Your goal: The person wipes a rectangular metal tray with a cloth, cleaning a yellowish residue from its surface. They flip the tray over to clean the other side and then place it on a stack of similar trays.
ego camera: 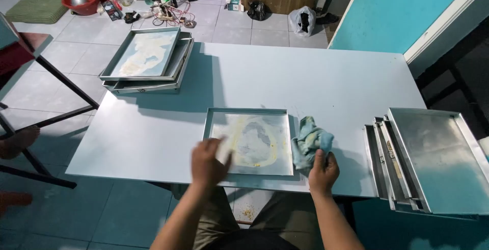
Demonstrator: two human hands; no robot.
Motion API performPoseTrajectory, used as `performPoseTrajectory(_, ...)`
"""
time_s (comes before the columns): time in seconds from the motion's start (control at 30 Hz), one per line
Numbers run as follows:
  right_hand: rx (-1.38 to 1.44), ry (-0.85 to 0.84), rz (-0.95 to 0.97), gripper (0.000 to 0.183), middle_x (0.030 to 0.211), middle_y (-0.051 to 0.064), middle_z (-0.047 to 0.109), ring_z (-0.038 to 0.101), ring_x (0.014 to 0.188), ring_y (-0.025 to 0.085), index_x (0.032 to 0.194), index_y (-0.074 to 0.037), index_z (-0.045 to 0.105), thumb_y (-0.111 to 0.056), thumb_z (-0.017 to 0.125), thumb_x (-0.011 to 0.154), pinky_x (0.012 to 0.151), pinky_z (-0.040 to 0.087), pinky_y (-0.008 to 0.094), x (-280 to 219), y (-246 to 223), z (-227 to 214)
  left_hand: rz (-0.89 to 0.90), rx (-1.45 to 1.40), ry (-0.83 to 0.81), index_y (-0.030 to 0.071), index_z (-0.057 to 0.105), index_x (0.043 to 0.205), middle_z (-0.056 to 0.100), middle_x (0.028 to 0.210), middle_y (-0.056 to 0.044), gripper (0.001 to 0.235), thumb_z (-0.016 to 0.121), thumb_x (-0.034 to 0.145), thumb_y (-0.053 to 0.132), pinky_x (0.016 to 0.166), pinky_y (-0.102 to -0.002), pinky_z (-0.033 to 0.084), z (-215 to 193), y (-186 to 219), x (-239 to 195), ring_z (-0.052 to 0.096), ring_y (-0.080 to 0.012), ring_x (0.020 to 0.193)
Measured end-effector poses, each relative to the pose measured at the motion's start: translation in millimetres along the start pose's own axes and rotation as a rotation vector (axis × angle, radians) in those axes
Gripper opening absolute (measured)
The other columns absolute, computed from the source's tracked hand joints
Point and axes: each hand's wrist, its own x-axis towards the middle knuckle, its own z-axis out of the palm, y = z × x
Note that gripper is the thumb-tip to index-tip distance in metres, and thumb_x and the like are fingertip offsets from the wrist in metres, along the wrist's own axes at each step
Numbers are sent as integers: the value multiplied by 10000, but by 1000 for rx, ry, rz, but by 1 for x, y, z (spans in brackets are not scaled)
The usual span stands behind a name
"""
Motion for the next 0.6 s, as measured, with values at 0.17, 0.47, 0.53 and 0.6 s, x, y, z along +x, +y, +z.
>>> performPoseTrajectory(0.17, 9, 31, -2, 452, 592, 78, 497, 600, 695, 183, 721, -101, 447, -266, 813, 928, 592, 388, 287, 3, 31, 1, -376, -170, 45, 97, 698, 1245, 704, 885, -123, 439, 775, 855, 283, 769, -412, 547, -6, -52, 14, 673, -300, 802)
performPoseTrajectory(0.47, 35, 66, 54, 508, 635, 67, 488, 533, 723, 110, 731, -139, 466, -436, 516, 1141, 661, 350, 239, -1, -8, -3, -448, -149, -144, 118, 738, 1231, 732, 893, -103, 414, 733, 847, 274, 885, -431, 539, -10, -45, 16, 708, -310, 880)
performPoseTrajectory(0.53, 64, 74, 80, 547, 655, 57, 533, 489, 777, 33, 723, -168, 471, -469, 430, 1178, 641, 332, 247, -1, -9, -4, -459, -135, -196, 109, 731, 1266, 749, 929, -108, 423, 704, 859, 224, 934, -431, 527, -14, -45, 17, 714, -312, 926)
performPoseTrajectory(0.6, 98, 63, 98, 609, 676, 91, 571, 524, 702, 105, 758, -143, 547, -504, 331, 1200, 633, 378, 275, -2, -12, -7, -463, -112, -251, 153, 728, 1289, 768, 955, -79, 463, 685, 829, 178, 972, -435, 508, -15, -46, 19, 706, -308, 991)
